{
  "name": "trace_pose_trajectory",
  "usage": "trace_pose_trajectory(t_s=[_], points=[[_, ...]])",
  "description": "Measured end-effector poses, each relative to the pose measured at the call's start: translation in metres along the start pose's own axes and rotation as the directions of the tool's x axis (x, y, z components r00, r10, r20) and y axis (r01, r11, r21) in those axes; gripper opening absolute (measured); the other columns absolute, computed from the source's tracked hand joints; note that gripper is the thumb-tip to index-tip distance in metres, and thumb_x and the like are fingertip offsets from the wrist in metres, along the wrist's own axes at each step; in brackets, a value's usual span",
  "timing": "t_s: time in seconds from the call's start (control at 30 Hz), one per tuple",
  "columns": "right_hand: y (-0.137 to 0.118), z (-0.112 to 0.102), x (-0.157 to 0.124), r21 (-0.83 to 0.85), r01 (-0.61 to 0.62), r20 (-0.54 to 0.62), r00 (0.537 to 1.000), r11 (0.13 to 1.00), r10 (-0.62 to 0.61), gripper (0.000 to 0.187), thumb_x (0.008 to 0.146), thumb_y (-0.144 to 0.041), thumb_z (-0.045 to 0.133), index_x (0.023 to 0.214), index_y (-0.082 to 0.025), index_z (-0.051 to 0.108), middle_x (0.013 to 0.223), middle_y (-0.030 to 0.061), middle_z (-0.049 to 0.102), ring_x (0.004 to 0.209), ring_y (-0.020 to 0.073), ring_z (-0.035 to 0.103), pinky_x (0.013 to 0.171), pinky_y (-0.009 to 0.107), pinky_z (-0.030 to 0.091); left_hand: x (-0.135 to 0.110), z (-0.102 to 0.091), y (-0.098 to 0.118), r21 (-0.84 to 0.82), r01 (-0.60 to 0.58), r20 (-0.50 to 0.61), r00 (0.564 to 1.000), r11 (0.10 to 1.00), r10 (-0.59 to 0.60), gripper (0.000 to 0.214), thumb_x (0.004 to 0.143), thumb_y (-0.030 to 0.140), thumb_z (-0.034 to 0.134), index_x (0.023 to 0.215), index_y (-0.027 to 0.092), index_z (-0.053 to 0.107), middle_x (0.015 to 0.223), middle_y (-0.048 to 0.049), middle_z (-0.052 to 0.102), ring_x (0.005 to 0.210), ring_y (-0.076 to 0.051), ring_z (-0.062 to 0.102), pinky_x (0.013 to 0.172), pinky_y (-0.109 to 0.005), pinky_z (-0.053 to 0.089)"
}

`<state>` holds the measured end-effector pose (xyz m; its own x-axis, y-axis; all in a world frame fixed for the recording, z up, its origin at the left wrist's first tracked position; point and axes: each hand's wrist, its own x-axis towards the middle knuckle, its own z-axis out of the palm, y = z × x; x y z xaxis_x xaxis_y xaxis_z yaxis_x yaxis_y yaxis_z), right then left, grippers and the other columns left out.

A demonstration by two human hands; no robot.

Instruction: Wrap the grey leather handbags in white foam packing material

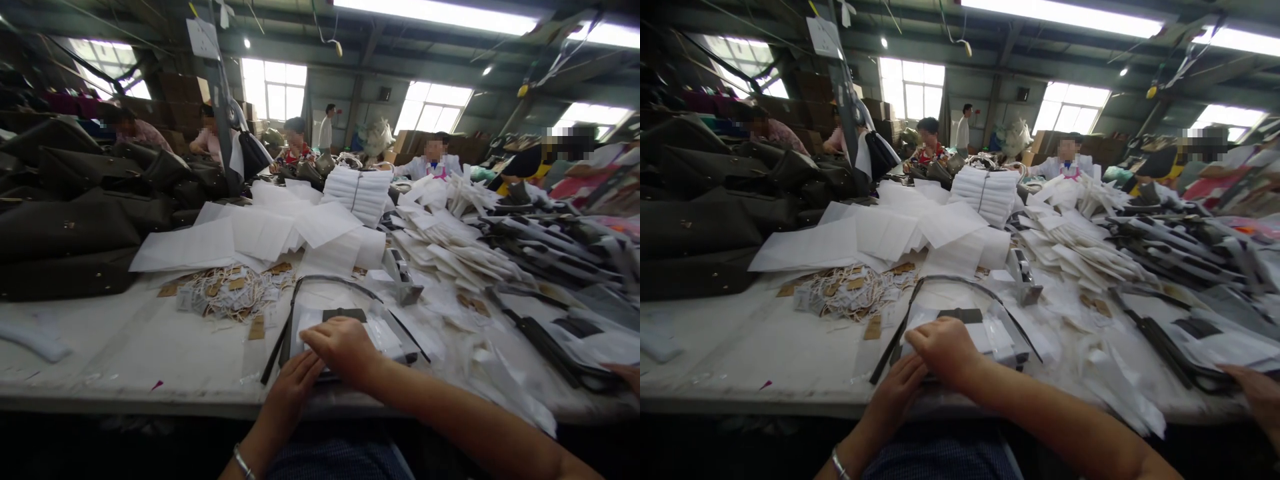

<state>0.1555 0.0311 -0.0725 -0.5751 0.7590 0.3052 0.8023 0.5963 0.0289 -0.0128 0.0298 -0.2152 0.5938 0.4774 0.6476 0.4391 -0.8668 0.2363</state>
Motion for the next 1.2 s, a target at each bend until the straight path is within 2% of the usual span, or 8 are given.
trace_pose_trajectory(t_s=[0.13,0.27,0.5,0.73,0.9,1.0,1.07,1.2], points=[[-0.024,0.032,-0.034,0.1,-0.019,-0.075,0.997,0.995,0.026,0.004,0.094,-0.021,0.064,0.095,-0.02,0.068,0.088,0.0035,0.076,0.075,0.0182,0.069,0.069,0.028,0.05,-0.002,-0.001,-0.002,-0.102,0.039,-0.008,0.999,0.994,-0.04,0.034,0.095,0.016,0.05,0.129,0.019,0.058,0.114,-0.0109,0.069,0.108,-0.023,0.066,0.09,-0.037,0.059],[-0.029,0.048,-0.055,0.161,-0.017,-0.19,0.981,0.987,0.048,0.012,0.097,-0.019,0.059,0.105,-0.019,0.068,0.101,0.0063,0.076,0.09,0.0197,0.072,0.081,0.03,0.054,-0.007,0.001,-0.003,-0.124,0.056,-0.021,0.998,0.991,-0.059,0.032,0.098,0.028,0.051,0.128,0.018,0.055,0.118,-0.0112,0.067,0.108,-0.024,0.066,0.09,-0.039,0.059],[-0.032,0.053,-0.072,0.199,-0.036,-0.263,0.961,0.979,0.089,0.022,0.099,-0.018,0.056,0.119,-0.018,0.066,0.115,0.0085,0.073,0.102,0.0201,0.07,0.09,0.032,0.055,-0.01,0.003,-0.001,-0.132,0.124,-0.046,0.99,0.984,-0.131,0.031,0.1,0.029,0.048,0.129,0.017,0.051,0.118,-0.0132,0.064,0.111,-0.024,0.064,0.093,-0.039,0.058],[-0.037,0.058,-0.08,0.184,-0.034,-0.246,0.966,0.982,0.08,0.019,0.099,-0.014,0.055,0.113,-0.017,0.068,0.108,0.0075,0.075,0.1,0.0199,0.071,0.092,0.033,0.055,-0.012,0.002,0.002,-0.123,0.153,-0.071,0.984,0.98,-0.163,0.021,0.099,0.031,0.049,0.116,0.019,0.055,0.12,-0.0114,0.064,0.112,-0.022,0.063,0.096,-0.036,0.056],[-0.037,0.063,-0.083,0.139,0.004,-0.301,0.953,0.99,0.038,0.019,0.1,-0.014,0.053,0.11,-0.014,0.068,0.104,0.0086,0.076,0.099,0.0206,0.071,0.09,0.035,0.056,-0.016,0.005,0.005,-0.102,0.177,-0.091,0.978,0.979,-0.186,0.036,0.098,0.026,0.051,0.133,0.018,0.049,0.126,-0.0138,0.062,0.118,-0.024,0.061,0.101,-0.038,0.054],[-0.038,0.066,-0.082,0.136,0.03,-0.334,0.942,0.99,0.017,0.022,0.102,-0.013,0.048,0.11,-0.012,0.068,0.105,0.0087,0.075,0.099,0.0214,0.071,0.09,0.036,0.056,-0.016,0.004,0.007,-0.083,0.169,-0.093,0.98,0.982,-0.176,0.048,0.098,0.02,0.05,0.145,0.022,0.042,0.133,-0.0132,0.058,0.123,-0.023,0.058,0.102,-0.037,0.053],[-0.039,0.066,-0.083,0.144,0.036,-0.347,0.938,0.989,0.016,0.023,0.102,-0.013,0.046,0.109,-0.012,0.068,0.106,0.0088,0.075,0.1,0.0214,0.07,0.089,0.036,0.055,-0.014,0.002,0.009,-0.034,0.15,-0.107,0.982,0.988,-0.153,0.049,0.097,0.017,0.052,0.144,0.026,0.045,0.141,-0.0131,0.052,0.129,-0.025,0.054,0.104,-0.039,0.052],[-0.036,0.061,-0.084,0.194,0.076,-0.307,0.952,0.978,-0.013,0.02,0.1,-0.013,0.048,0.102,-0.016,0.068,0.097,0.0071,0.076,0.094,0.0193,0.071,0.086,0.032,0.055,-0.011,0.0,0.009,0.063,0.02,-0.095,0.995,0.998,-0.014,0.047,0.097,0.013,0.05,0.143,0.021,0.048,0.145,-0.0127,0.051,0.14,-0.029,0.042,0.11,-0.045,0.048]])
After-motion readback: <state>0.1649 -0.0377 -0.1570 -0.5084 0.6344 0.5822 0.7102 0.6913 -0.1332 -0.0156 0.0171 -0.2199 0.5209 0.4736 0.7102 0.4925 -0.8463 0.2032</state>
